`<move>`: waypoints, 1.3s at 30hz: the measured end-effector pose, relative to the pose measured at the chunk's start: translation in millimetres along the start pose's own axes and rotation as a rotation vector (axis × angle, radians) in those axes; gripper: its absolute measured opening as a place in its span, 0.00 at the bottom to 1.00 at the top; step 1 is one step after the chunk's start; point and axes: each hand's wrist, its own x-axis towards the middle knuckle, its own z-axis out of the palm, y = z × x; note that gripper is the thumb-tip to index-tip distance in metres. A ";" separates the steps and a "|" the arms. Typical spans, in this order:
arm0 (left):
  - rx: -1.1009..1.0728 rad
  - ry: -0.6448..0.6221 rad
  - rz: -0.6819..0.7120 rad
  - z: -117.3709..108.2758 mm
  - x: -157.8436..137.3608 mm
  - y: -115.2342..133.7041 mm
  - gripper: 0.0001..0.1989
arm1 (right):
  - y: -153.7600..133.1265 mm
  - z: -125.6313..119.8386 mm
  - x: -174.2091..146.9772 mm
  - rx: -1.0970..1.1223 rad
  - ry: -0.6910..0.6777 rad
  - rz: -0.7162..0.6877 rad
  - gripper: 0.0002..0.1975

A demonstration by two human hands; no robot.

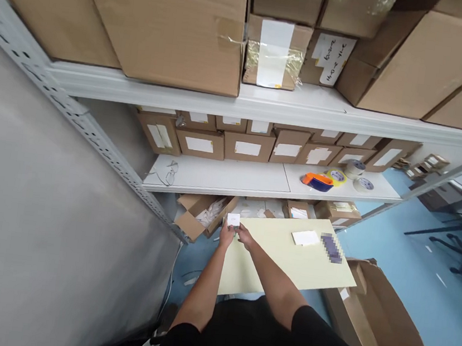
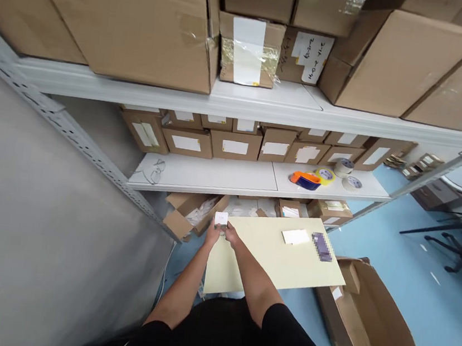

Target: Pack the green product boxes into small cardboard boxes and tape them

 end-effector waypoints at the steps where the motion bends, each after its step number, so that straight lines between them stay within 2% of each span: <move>1: 0.010 0.015 -0.018 -4.5 -0.5 3.3 0.20 | 1.7 2.6 0.3 -0.008 0.020 -0.015 0.25; 4: 0.029 0.062 -0.072 -15.3 -8.3 14.4 0.20 | 10.6 -0.2 -1.7 -0.018 0.136 -0.039 0.33; 6: 0.035 0.103 -0.076 -18.8 -16.0 21.5 0.22 | 15.8 -11.1 -4.2 -0.019 0.185 -0.043 0.35; 7: 0.035 0.169 -0.068 -18.9 -19.8 24.9 0.22 | 17.4 -19.3 -5.6 -0.020 0.206 -0.062 0.35; 10: -0.012 0.338 0.020 -10.5 -31.2 35.6 0.23 | 16.3 -53.9 -10.0 -0.040 0.274 -0.164 0.34; 12: -0.059 0.328 0.105 0.8 -39.1 45.1 0.24 | 9.1 -84.9 -13.1 -0.079 0.336 -0.262 0.32; 14: -0.080 0.254 0.183 12.3 -47.4 58.2 0.24 | -5.9 -122.0 -16.6 -0.142 0.415 -0.373 0.30; 17: -0.043 0.109 0.294 20.7 -59.6 82.7 0.24 | -48.4 -188.6 -22.2 -0.275 0.535 -0.551 0.29; 19: 0.020 -0.042 0.380 17.7 -67.4 98.1 0.24 | -89.5 -237.3 -24.8 -0.394 0.602 -0.672 0.30; 21: 0.076 -0.173 0.411 10.0 -75.6 108.4 0.25 | -135.5 -284.2 -24.6 -0.545 0.716 -0.761 0.31; 23: 0.128 -0.192 0.386 0.3 -85.3 111.4 0.25 | -178.7 -323.1 -20.6 -0.710 0.758 -0.785 0.33; 25: 0.181 -0.170 0.339 -9.4 -97.7 107.1 0.24 | -212.4 -349.8 -13.3 -0.867 0.731 -0.730 0.35; 28: 0.239 -0.138 0.256 -22.4 -121.6 93.7 0.24 | -239.7 -369.2 -1.1 -1.082 0.627 -0.514 0.33; 31: 0.315 -0.147 0.209 -29.5 -148.5 86.1 0.24 | -246.3 -376.9 5.7 -1.173 0.562 -0.428 0.25; 35: 0.374 -0.138 0.180 -20.7 -179.4 100.7 0.25 | -238.7 -382.9 2.3 -1.060 0.537 -0.554 0.22; 39: 0.441 -0.088 0.244 1.2 -197.4 130.3 0.24 | -218.3 -378.0 -9.1 -0.846 0.508 -0.740 0.22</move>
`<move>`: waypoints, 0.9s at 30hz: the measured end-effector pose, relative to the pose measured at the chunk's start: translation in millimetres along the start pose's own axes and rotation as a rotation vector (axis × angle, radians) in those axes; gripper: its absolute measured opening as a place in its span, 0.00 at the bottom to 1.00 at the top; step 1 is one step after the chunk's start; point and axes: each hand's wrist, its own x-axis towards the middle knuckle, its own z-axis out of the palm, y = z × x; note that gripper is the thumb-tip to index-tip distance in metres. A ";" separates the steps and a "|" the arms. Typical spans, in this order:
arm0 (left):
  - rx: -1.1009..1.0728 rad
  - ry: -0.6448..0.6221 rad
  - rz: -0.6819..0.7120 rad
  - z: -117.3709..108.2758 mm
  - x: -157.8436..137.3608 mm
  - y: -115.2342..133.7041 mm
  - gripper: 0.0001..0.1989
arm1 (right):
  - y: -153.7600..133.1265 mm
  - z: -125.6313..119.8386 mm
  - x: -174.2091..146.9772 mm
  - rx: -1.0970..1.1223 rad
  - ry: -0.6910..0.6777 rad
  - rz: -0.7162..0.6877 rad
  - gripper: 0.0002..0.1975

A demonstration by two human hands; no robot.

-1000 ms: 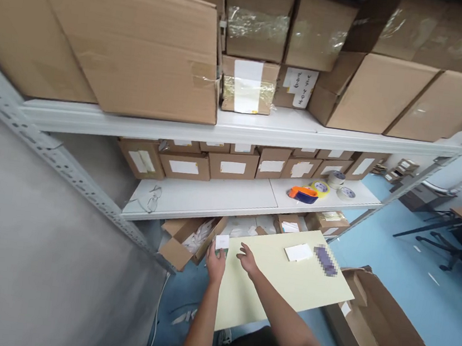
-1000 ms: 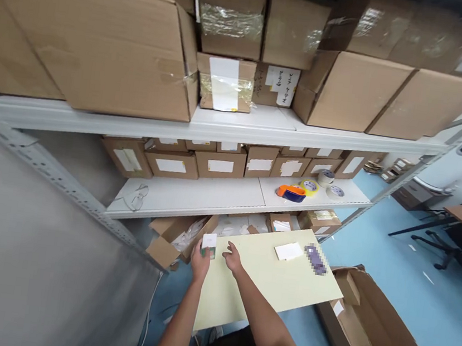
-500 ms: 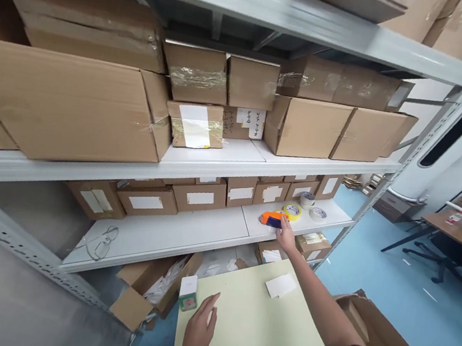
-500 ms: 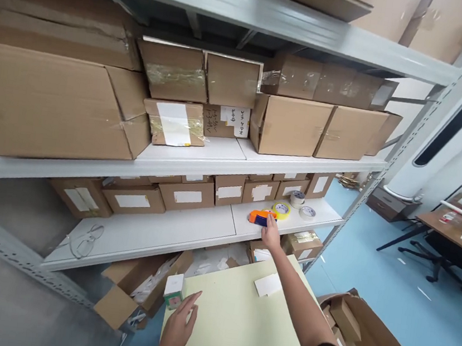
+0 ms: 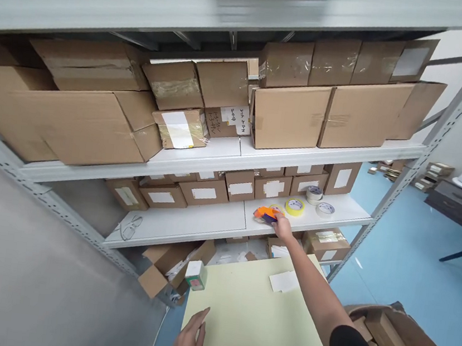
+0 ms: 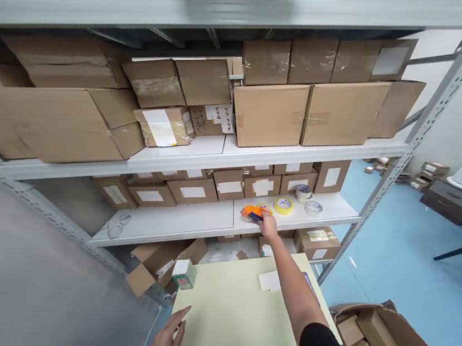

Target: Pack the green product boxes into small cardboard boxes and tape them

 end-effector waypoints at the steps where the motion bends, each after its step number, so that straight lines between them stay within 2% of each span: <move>1: 0.021 0.018 0.031 1.4 -0.2 8.9 0.24 | -1.0 2.4 -7.6 0.063 0.026 -0.025 0.21; 7: 0.087 0.211 0.161 1.1 11.1 54.8 0.21 | -12.9 8.7 -72.3 0.335 0.156 -0.205 0.16; 10: 0.054 0.323 0.154 1.9 25.1 79.8 0.20 | -15.1 3.5 -120.9 0.373 0.145 -0.221 0.14; 14: -0.066 0.391 0.097 11.8 41.2 111.5 0.28 | 2.4 -1.9 -199.8 0.380 0.121 -0.166 0.13; 17: -0.111 0.348 0.083 26.4 42.4 125.6 0.30 | 34.3 -3.1 -261.5 0.354 0.084 -0.054 0.13; 21: -0.142 0.215 0.058 52.1 30.5 128.5 0.28 | 86.8 -4.7 -326.0 0.286 -0.040 0.161 0.15; 24: -0.125 0.145 0.049 70.7 16.4 125.6 0.23 | 118.8 -0.8 -349.7 0.210 -0.163 0.311 0.17; 27: -0.127 0.082 0.034 82.9 -1.3 123.6 0.23 | 140.1 13.2 -354.3 0.108 -0.235 0.392 0.21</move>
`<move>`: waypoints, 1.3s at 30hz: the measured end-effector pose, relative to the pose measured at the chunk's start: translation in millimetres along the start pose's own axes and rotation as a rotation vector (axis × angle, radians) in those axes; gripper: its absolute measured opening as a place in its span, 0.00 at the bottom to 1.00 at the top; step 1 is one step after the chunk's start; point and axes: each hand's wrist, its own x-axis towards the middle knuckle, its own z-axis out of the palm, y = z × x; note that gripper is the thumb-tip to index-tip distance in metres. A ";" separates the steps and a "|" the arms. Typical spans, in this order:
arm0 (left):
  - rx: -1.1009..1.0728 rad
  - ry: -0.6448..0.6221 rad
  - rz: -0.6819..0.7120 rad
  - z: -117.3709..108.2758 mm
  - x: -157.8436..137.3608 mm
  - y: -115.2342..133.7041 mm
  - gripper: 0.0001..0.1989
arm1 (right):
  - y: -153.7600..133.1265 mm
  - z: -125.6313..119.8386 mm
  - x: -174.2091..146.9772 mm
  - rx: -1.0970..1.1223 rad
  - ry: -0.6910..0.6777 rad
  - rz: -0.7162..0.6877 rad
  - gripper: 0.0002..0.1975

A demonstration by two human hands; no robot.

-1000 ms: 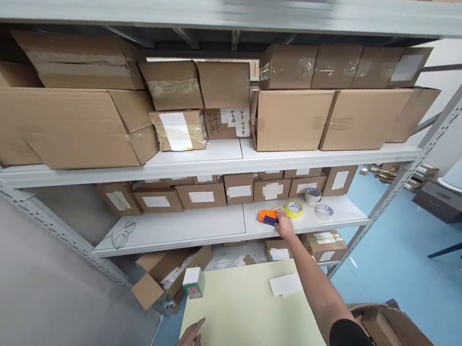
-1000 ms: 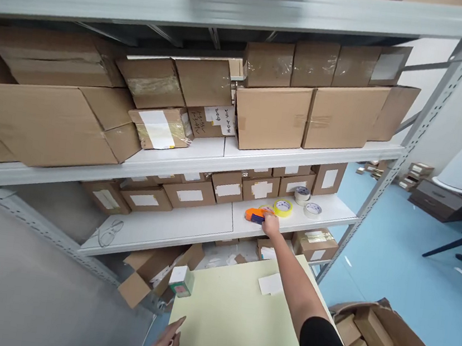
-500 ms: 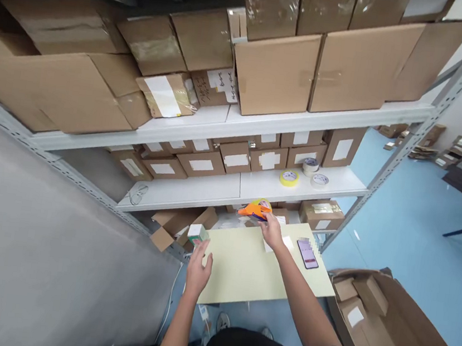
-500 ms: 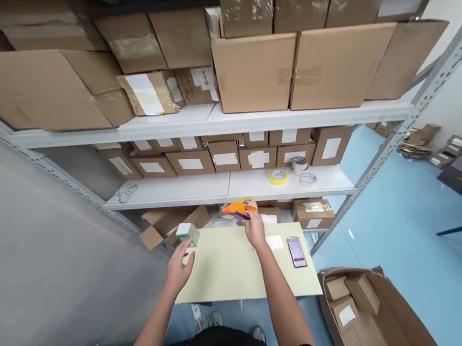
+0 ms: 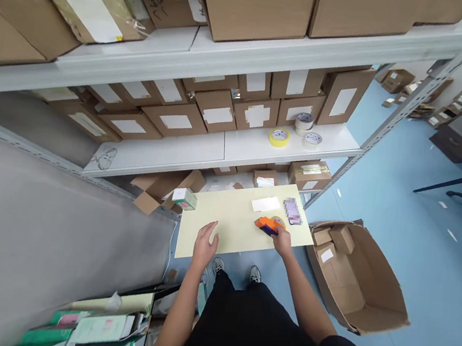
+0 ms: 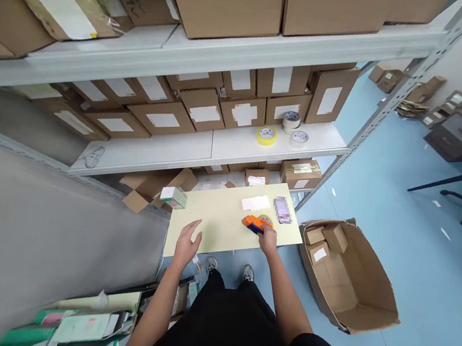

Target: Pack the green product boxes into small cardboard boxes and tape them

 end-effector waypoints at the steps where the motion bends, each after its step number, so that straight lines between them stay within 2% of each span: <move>1: 0.000 -0.012 -0.010 1.5 -6.9 -0.4 0.23 | 4.9 5.4 4.4 -0.037 -0.012 0.017 0.22; 7: 0.006 -0.038 -0.098 -4.8 -53.6 -1.2 0.22 | 20.7 36.9 22.0 -0.189 -0.195 0.143 0.22; 11: -0.057 0.007 -0.178 -10.2 -89.2 -7.0 0.22 | 13.0 42.8 10.0 -0.204 -0.140 0.137 0.25; 15: -0.272 0.106 -0.372 -11.0 -124.4 -21.1 0.24 | -11.5 41.1 -15.6 -0.067 -0.050 0.020 0.25; 18: -0.509 0.224 -0.533 -15.8 -146.9 -34.5 0.28 | -37.7 41.3 -34.0 0.052 -0.070 -0.132 0.22; 21: -0.617 0.354 -0.583 -31.8 -173.3 -47.5 0.30 | -71.1 44.8 -51.1 0.151 -0.096 -0.236 0.22; 23: -0.660 0.435 -0.599 -48.8 -199.2 -55.6 0.31 | -97.0 49.9 -65.6 0.231 -0.110 -0.243 0.23; 27: -0.755 0.553 -0.616 -88.9 -279.8 -70.1 0.34 | -149.6 71.5 -111.4 0.392 -0.194 -0.240 0.25; 31: -0.747 0.739 -0.673 -118.9 -389.9 -76.6 0.34 | -190.4 113.0 -179.3 0.402 -0.394 -0.397 0.27; 35: -0.711 0.976 -0.784 -130.7 -506.3 -71.2 0.31 | -220.2 172.1 -267.4 0.348 -0.636 -0.552 0.30; 39: -0.636 1.177 -0.918 -136.0 -608.4 -57.1 0.32 | -253.2 223.4 -375.2 0.293 -0.930 -0.690 0.32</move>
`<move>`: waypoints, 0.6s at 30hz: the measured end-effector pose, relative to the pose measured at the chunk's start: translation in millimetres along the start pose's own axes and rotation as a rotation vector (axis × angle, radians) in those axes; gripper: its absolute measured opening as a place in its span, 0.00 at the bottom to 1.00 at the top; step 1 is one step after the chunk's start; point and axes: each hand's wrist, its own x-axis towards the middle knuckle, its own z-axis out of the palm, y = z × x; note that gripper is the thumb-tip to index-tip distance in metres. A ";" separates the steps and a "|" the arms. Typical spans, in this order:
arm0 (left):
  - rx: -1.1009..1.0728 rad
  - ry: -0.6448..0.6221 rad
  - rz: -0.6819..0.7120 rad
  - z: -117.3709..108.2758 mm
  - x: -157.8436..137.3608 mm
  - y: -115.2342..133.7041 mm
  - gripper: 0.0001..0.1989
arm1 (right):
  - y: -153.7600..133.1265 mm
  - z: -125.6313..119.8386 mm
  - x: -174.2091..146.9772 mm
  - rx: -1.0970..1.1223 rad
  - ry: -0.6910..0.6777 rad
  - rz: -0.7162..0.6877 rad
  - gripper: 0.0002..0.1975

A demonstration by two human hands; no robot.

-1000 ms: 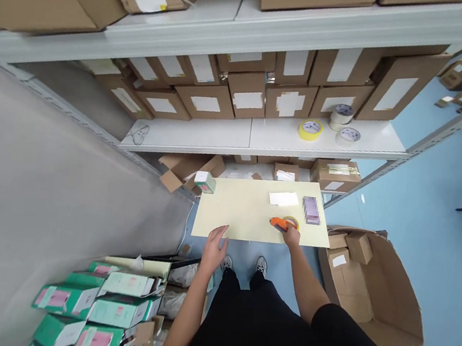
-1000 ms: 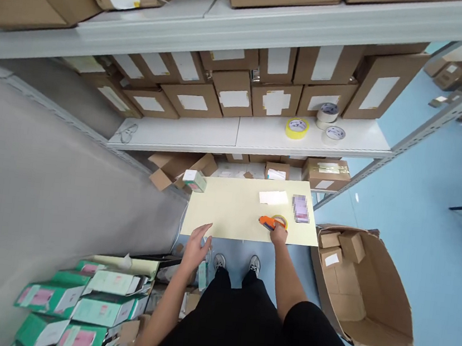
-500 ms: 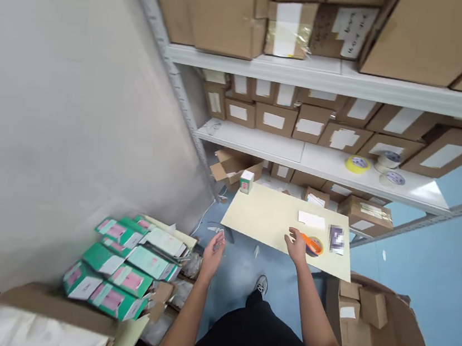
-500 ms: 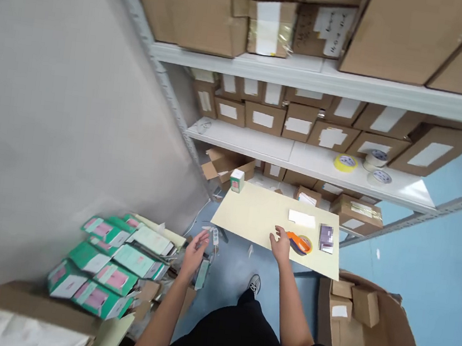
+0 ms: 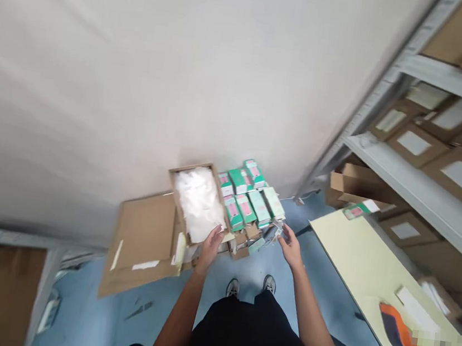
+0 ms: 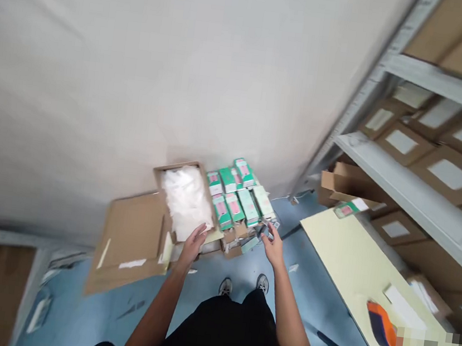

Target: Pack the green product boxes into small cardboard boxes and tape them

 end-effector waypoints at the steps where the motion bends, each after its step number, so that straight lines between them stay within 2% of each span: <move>1: -0.004 0.055 -0.015 -21.4 -5.5 -2.4 0.32 | -14.1 25.9 0.7 -0.012 -0.081 -0.044 0.32; 4: -0.054 0.211 -0.024 -74.3 -22.1 -7.2 0.33 | -57.1 88.8 2.1 -0.090 -0.290 -0.225 0.30; 7: -0.087 0.342 -0.012 -105.9 -41.3 -13.9 0.34 | -87.5 132.9 3.8 -0.106 -0.429 -0.366 0.30; 9: -0.085 0.413 -0.036 -113.5 -56.6 -21.9 0.37 | -96.2 157.2 2.3 -0.077 -0.503 -0.388 0.30; 13: -0.125 0.470 -0.116 -107.9 -89.0 -42.1 0.42 | -94.5 200.4 -17.3 -0.016 -0.624 -0.373 0.31; 16: -0.182 0.490 -0.154 -108.6 -109.5 -51.8 0.42 | -91.8 223.5 -43.3 0.013 -0.679 -0.374 0.32; 18: -0.200 0.505 -0.168 -118.9 -120.4 -53.4 0.42 | -93.0 233.5 -60.0 0.019 -0.713 -0.358 0.33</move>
